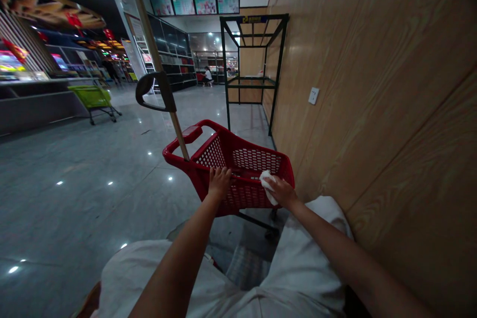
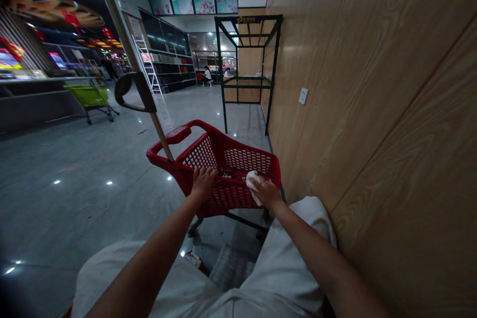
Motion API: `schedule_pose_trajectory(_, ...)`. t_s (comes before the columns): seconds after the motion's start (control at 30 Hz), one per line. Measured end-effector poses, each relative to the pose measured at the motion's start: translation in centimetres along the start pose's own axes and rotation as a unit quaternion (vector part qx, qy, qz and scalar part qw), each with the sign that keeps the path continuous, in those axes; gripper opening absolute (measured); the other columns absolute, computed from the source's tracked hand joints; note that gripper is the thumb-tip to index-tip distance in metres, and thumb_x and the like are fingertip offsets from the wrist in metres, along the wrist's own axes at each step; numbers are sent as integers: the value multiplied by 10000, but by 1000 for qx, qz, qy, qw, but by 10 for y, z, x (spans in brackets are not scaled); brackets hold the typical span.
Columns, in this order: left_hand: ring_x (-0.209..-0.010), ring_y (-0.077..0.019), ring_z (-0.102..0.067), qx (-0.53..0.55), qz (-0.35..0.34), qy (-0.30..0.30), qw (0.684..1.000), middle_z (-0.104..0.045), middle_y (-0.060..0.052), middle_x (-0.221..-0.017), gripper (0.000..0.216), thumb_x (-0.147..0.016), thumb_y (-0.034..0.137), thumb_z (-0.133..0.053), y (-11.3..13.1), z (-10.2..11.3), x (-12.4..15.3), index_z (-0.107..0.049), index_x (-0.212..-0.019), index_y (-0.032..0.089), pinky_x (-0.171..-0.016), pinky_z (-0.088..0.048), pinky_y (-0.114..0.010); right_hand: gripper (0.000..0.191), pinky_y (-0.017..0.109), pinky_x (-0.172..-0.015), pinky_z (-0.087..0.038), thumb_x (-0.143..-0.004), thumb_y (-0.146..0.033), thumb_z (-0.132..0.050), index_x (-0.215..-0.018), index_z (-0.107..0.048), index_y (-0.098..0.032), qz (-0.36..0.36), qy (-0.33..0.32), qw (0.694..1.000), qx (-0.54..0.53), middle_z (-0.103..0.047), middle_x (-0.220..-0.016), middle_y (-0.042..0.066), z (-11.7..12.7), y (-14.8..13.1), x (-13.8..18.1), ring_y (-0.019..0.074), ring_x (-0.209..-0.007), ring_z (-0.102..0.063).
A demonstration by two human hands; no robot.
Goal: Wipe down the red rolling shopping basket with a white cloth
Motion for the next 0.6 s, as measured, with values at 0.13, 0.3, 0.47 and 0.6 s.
schedule_pose_trajectory(0.13,-1107,-285,-447,6,1,18,1000,-573,-88,-1186,292,-888,397,-431,11,-3,1,-563,-1081,222,-1063,-194,-521,433,286,-733,-512,-909,-358,-447,-1337,-435,-299,-29,-13,999,-13,-509,-1297,88,1,17,6,181,-895,-621)
schedule_pose_trajectory(0.3,-1113,-306,-439,18,13,25,999,-559,-104,-1217,306,-887,389,-418,21,0,3,-567,-1093,219,-1063,-185,-547,397,290,-819,-499,-895,-292,-472,-1291,-485,-304,0,-24,999,-40,-425,-1400,57,2,-14,-21,186,-1027,-591)
schedule_pose_trajectory(0.47,-1128,-302,-435,19,19,10,1000,-551,-104,-1239,318,-896,354,-397,20,4,6,-555,-1137,218,-1056,-201,-538,392,290,-793,-509,-916,-259,-419,-1301,-477,-309,-6,-4,998,-60,-433,-1403,58,5,-71,-56,182,-987,-612)
schedule_pose_trajectory(0.6,-1143,-282,-440,1,-8,-9,1000,-557,-91,-1236,326,-902,352,-402,10,6,6,-534,-1173,229,-1064,-202,-506,376,285,-772,-512,-938,-253,-376,-1295,-487,-295,-3,3,998,-59,-452,-1394,67,6,-77,-57,184,-981,-620)
Point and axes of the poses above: each hand's wrist, its own x-axis away from the middle knuckle, its own z-axis out of the back of the hand, y = z × x, the point moved 4 cm from there along -x, towards the middle knuckle
